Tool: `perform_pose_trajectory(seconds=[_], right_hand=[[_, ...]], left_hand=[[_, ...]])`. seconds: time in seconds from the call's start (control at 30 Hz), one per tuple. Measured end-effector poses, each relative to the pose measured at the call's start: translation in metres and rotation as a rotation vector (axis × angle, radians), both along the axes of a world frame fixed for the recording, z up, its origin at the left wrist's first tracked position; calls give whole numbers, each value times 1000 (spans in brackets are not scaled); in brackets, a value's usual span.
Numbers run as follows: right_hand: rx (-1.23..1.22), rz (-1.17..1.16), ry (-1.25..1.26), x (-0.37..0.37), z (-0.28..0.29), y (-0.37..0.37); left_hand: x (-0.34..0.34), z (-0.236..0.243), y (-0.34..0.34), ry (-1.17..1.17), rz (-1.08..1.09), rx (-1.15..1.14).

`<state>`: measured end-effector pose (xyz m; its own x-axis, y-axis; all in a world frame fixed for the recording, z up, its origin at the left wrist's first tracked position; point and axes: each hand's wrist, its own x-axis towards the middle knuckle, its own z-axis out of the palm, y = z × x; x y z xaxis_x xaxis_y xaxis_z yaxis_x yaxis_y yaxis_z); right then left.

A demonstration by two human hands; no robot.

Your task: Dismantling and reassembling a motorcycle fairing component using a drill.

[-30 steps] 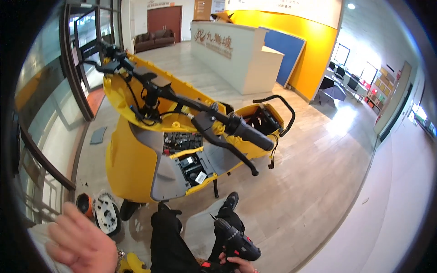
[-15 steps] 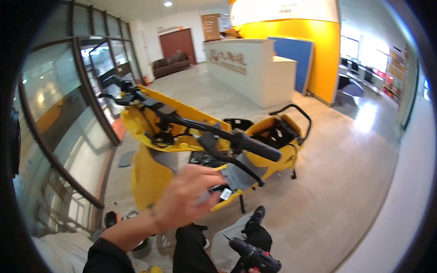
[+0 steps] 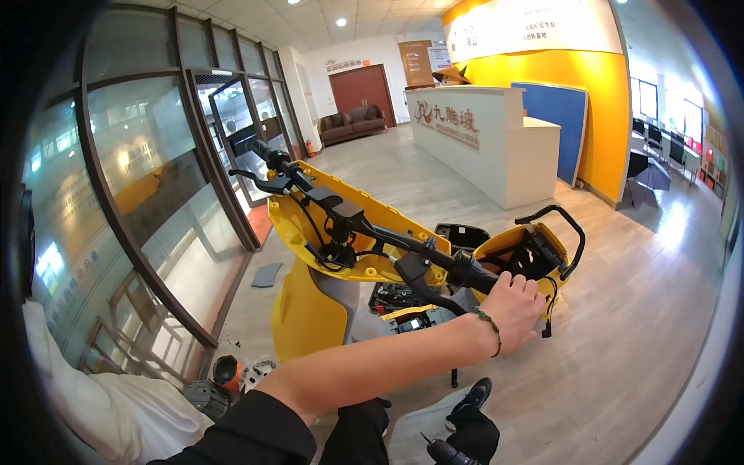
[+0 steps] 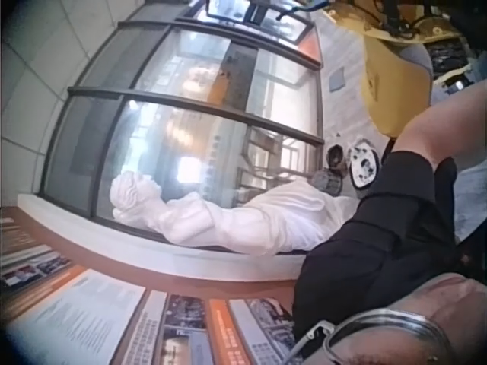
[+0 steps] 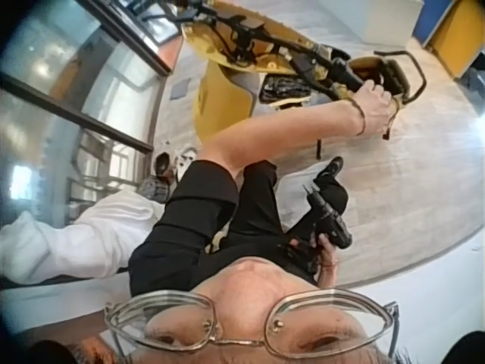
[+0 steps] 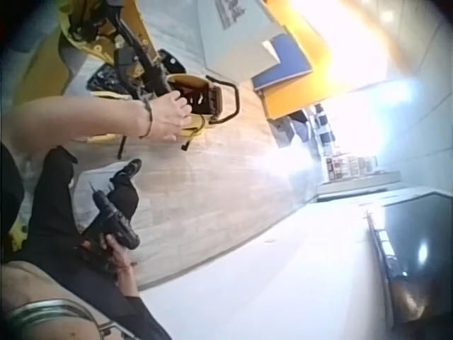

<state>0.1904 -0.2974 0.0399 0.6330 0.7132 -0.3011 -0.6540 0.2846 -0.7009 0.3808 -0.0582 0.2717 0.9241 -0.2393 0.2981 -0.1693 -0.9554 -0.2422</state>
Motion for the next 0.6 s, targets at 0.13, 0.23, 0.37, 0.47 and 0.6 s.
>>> perform_pose_trajectory(seconds=[0.13, 0.23, 0.37, 0.47, 0.6], right_hand=[[-80, -47, 52, 3, -23, -11], [-142, -140, 132, 4, -22, -8], [-162, -149, 172, 16, 12, -3], [-140, -154, 149, 22, 15, -4], [-97, -87, 108, 24, 19, -1]], left_hand=[[-3, -3, -6, 24, 2, 31], [-50, 7, -15, -11, -121, 108], [-116, 29, -12, -35, -246, 142], [-144, 45, -6, 87, -305, 32], [-169, 62, 13, 181, -404, -118]])
